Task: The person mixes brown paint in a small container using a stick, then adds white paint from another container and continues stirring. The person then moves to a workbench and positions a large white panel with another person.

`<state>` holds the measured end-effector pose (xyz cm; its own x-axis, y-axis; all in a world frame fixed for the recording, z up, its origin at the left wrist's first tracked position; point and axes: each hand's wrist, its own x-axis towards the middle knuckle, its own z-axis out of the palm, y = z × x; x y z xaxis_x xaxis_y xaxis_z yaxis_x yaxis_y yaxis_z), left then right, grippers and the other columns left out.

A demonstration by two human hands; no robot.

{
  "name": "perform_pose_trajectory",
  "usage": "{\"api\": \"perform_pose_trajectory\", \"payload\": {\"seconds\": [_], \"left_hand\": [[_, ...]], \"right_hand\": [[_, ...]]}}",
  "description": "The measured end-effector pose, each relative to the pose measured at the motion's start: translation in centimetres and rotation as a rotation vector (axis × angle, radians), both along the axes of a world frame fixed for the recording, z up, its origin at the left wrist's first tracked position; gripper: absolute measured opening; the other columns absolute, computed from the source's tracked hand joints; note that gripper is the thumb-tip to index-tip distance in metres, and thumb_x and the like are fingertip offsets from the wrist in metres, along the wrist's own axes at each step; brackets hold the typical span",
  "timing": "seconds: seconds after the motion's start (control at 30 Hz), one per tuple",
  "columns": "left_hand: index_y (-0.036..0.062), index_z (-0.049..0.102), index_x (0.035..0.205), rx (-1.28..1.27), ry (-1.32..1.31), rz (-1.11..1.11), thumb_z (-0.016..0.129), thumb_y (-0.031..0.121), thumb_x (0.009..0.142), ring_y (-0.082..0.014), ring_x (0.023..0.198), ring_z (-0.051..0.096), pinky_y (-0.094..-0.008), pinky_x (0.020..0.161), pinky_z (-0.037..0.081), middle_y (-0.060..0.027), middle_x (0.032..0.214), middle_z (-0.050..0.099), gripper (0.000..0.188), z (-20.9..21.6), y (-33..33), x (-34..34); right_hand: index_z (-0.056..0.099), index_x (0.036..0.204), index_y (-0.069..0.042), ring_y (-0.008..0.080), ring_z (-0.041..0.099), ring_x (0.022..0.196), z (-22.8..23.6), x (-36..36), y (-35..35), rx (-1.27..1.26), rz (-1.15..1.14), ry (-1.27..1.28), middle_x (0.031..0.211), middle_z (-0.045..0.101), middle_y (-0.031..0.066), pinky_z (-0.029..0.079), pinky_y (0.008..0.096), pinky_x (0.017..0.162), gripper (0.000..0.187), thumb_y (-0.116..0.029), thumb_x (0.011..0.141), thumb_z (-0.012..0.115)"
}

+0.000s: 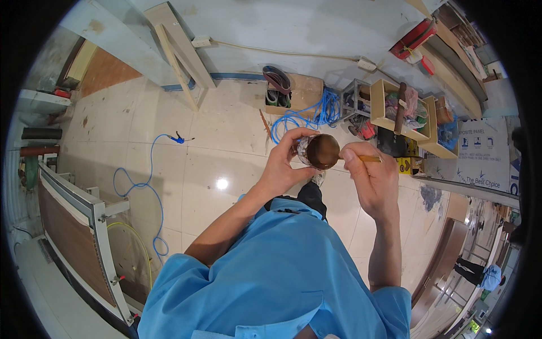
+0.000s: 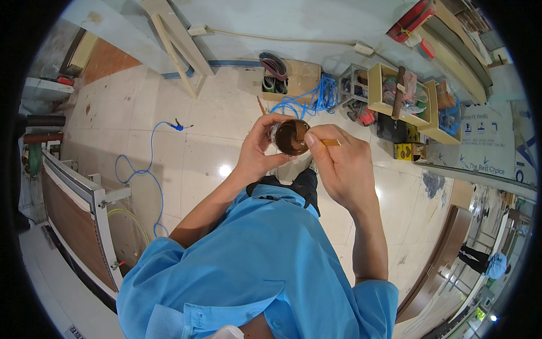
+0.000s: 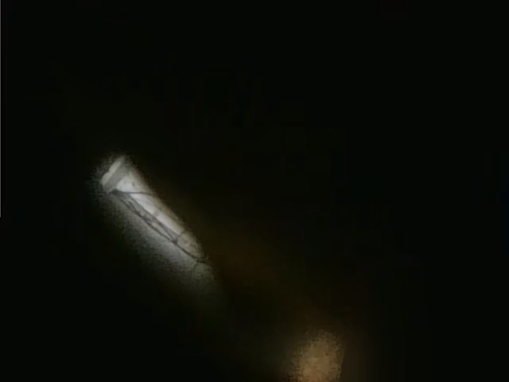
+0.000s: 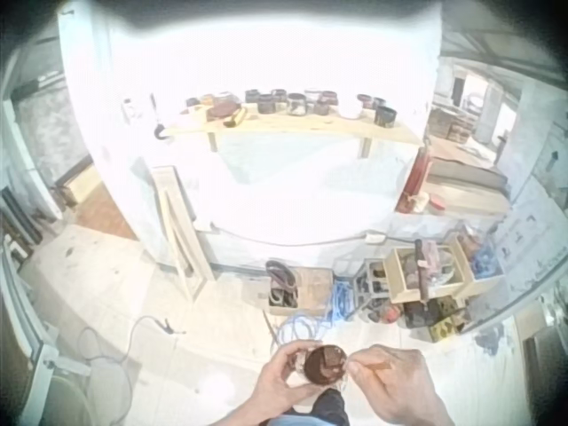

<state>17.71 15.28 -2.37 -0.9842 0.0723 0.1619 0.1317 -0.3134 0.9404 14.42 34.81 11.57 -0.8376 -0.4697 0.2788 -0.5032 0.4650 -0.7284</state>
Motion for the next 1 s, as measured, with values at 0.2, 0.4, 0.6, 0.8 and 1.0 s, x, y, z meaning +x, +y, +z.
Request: {"api": "perform_pose_trajectory", "payload": {"seconds": [0.2,0.4,0.6,0.8,1.0], "left_hand": [[0.0042,0.049,0.147,-0.002,0.0,-0.001,0.088,-0.01,0.075,-0.0221,0.136,0.056,-0.0387,0.119,0.044,-0.0094,0.143,0.058,0.084,0.2,0.2,0.0],[0.0044,0.049,0.147,-0.01,-0.023,0.002,0.086,-0.012,0.074,-0.0224,0.137,0.056,-0.0394,0.119,0.044,-0.0094,0.145,0.058,0.083,0.3,0.5,0.3],[0.0056,0.049,0.146,-0.006,0.034,0.017,0.087,-0.011,0.074,-0.0244,0.139,0.056,-0.0397,0.12,0.044,-0.0119,0.149,0.057,0.083,-0.5,0.3,-0.3],[0.0085,0.045,0.146,0.081,0.039,0.045,0.088,-0.011,0.074,-0.0265,0.141,0.055,-0.0416,0.12,0.045,-0.0137,0.151,0.055,0.086,-1.1,0.6,-0.5],[0.0109,0.044,0.144,0.072,0.067,0.061,0.09,-0.011,0.074,-0.0268,0.141,0.056,-0.0415,0.118,0.048,-0.0147,0.152,0.053,0.087,-1.4,0.6,-0.8]], "right_hand": [[0.073,0.106,0.006,0.0139,0.064,0.068,-0.4,0.1,0.1,-0.059,-0.073,0.001,0.087,0.073,0.0101,0.051,0.0281,0.062,0.026,-0.017,0.11,0.062],[0.073,0.103,0.007,0.0122,0.063,0.068,-0.3,0.5,0.5,-0.26,-0.049,-0.319,0.089,0.073,0.0106,0.051,0.0266,0.064,0.028,-0.016,0.111,0.059],[0.074,0.104,0.007,0.0118,0.065,0.07,0.3,0.8,0.7,-0.102,-0.106,-0.32,0.089,0.073,0.01,0.051,0.0262,0.064,0.029,-0.016,0.113,0.057],[0.072,0.105,0.006,0.0141,0.068,0.072,0.1,0.8,0.6,-0.063,-0.107,-0.159,0.093,0.074,0.0106,0.054,0.0274,0.066,0.02,-0.012,0.108,0.064],[0.072,0.105,0.005,0.0159,0.068,0.071,0.0,1.2,0.1,-0.076,-0.164,-0.083,0.093,0.074,0.0107,0.054,0.028,0.065,0.019,-0.011,0.109,0.064]]}}
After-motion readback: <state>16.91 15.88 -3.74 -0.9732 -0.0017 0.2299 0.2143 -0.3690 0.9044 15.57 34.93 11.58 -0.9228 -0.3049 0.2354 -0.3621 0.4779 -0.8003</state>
